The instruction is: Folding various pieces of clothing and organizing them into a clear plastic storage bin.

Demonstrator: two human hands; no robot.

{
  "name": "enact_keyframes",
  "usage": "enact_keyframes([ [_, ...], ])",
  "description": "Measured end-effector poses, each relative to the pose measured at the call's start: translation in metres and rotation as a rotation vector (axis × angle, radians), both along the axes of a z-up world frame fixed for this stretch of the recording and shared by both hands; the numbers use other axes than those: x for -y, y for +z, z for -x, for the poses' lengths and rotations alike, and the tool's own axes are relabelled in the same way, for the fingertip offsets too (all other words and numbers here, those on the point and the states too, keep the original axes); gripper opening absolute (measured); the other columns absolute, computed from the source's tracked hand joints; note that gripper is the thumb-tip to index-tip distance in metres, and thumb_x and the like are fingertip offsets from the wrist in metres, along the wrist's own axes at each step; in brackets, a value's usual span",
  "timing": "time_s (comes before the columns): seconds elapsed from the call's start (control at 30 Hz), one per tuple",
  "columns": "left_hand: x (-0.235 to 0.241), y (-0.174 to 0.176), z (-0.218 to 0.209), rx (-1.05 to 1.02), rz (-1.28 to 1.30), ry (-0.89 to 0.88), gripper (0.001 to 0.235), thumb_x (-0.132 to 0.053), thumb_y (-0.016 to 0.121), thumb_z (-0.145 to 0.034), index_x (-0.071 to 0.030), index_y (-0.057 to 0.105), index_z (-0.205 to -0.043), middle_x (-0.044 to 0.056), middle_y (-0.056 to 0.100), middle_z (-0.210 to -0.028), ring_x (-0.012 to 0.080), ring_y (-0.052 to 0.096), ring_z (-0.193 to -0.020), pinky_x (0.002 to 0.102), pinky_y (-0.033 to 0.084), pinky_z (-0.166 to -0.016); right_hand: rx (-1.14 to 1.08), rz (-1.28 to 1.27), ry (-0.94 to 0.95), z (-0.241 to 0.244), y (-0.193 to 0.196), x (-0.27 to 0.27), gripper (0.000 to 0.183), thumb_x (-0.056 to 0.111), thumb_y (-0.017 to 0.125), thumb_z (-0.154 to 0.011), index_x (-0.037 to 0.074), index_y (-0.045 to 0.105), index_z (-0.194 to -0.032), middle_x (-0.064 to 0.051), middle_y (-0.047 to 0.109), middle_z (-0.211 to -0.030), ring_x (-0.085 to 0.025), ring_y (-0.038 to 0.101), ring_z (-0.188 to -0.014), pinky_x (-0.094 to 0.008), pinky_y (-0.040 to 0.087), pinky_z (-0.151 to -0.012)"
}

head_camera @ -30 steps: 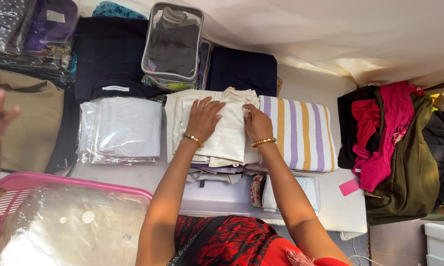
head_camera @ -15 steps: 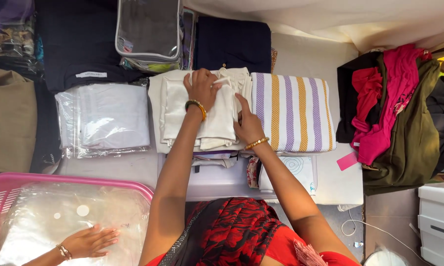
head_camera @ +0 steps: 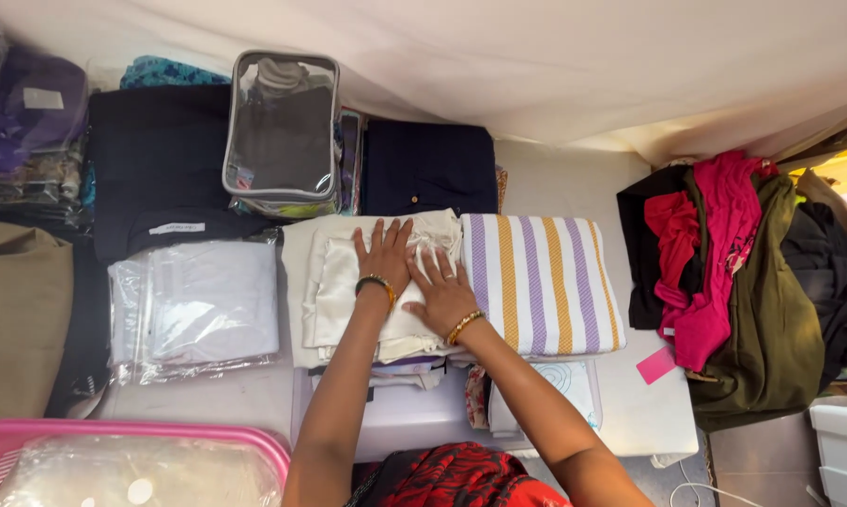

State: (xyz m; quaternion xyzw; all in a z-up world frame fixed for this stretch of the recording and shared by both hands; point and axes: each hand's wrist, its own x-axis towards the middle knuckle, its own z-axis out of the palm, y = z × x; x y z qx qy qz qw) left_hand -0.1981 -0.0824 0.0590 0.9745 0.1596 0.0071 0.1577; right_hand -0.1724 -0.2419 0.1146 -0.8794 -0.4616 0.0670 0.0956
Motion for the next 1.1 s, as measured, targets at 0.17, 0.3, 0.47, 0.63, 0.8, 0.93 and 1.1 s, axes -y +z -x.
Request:
enact_keyframes([
  [0.17,-0.013,0.043,-0.007,-0.150,0.050,-0.066,0.061,-0.040,0.045,-0.102,-0.027,0.027,-0.159,0.003,0.034,-0.162,0.0281,0.020,-0.153,0.067,0.002,-0.118,-0.308,-0.048,-0.107,-0.077,0.071,0.009,0.071,0.044,0.075,-0.085,0.018,0.049,-0.147,-0.015,0.053,-0.144,-0.033,0.049,-0.132,-0.047,0.040,-0.108],
  [0.3,-0.027,0.109,-0.039,-0.392,-0.015,-0.194,0.074,-0.048,0.056,-0.095,-0.030,0.021,-0.158,0.006,0.026,-0.162,0.0288,0.014,-0.152,0.066,0.006,-0.115,-0.483,-0.382,-0.410,-0.236,0.054,0.021,0.053,0.032,0.081,-0.085,0.006,0.067,-0.130,-0.014,0.076,-0.114,-0.023,0.075,-0.101,-0.033,0.059,-0.088],
  [0.47,-0.043,0.075,-0.141,-0.208,0.035,-0.270,0.067,-0.049,0.056,-0.098,-0.031,0.033,-0.158,0.004,0.037,-0.162,0.0270,0.024,-0.154,0.060,0.018,-0.122,-0.732,-0.196,-0.657,-0.335,-0.041,0.022,0.060,0.032,0.080,-0.084,0.004,0.063,-0.135,-0.016,0.075,-0.118,-0.025,0.075,-0.101,-0.037,0.062,-0.083],
  [0.63,-0.035,-0.029,-0.209,-0.081,0.285,-0.189,0.067,-0.054,0.055,-0.098,-0.031,0.037,-0.158,0.003,0.039,-0.163,0.0275,0.029,-0.154,0.056,0.026,-0.124,-0.780,-0.120,-0.835,-0.347,-0.151,0.011,0.084,0.030,0.091,-0.076,0.003,0.051,-0.146,-0.018,0.061,-0.139,-0.031,0.064,-0.120,-0.042,0.056,-0.096],
  [0.8,-0.013,-0.080,-0.209,-0.276,0.364,-0.075,0.075,-0.059,0.057,-0.093,-0.035,0.029,-0.158,0.003,0.018,-0.168,0.0276,0.012,-0.154,0.061,0.015,-0.118,-0.914,-0.311,-0.960,-0.322,-0.144,0.005,0.099,0.024,0.095,-0.065,0.004,0.043,-0.147,-0.017,0.061,-0.141,-0.030,0.063,-0.126,-0.037,0.050,-0.106],
  [0.93,-0.016,-0.088,-0.207,-0.245,0.354,-0.078,0.072,-0.059,0.056,-0.094,-0.035,0.032,-0.157,0.003,0.020,-0.169,0.0261,0.013,-0.156,0.059,0.013,-0.120,-1.046,-0.323,-0.963,-0.323,-0.160,0.004,0.098,0.028,0.095,-0.064,-0.002,0.047,-0.144,-0.021,0.066,-0.137,-0.031,0.067,-0.125,-0.036,0.051,-0.106],
  [1.1,-0.019,-0.086,-0.202,-0.075,0.478,-0.004,0.064,-0.056,0.050,-0.098,-0.033,0.038,-0.156,0.001,0.034,-0.164,0.0249,0.024,-0.153,0.056,0.019,-0.120,-0.709,-0.078,-0.702,-0.306,-0.114,-0.010,0.104,0.038,0.095,-0.062,0.002,0.049,-0.148,-0.021,0.059,-0.145,-0.035,0.048,-0.140,-0.040,0.041,-0.116],
])
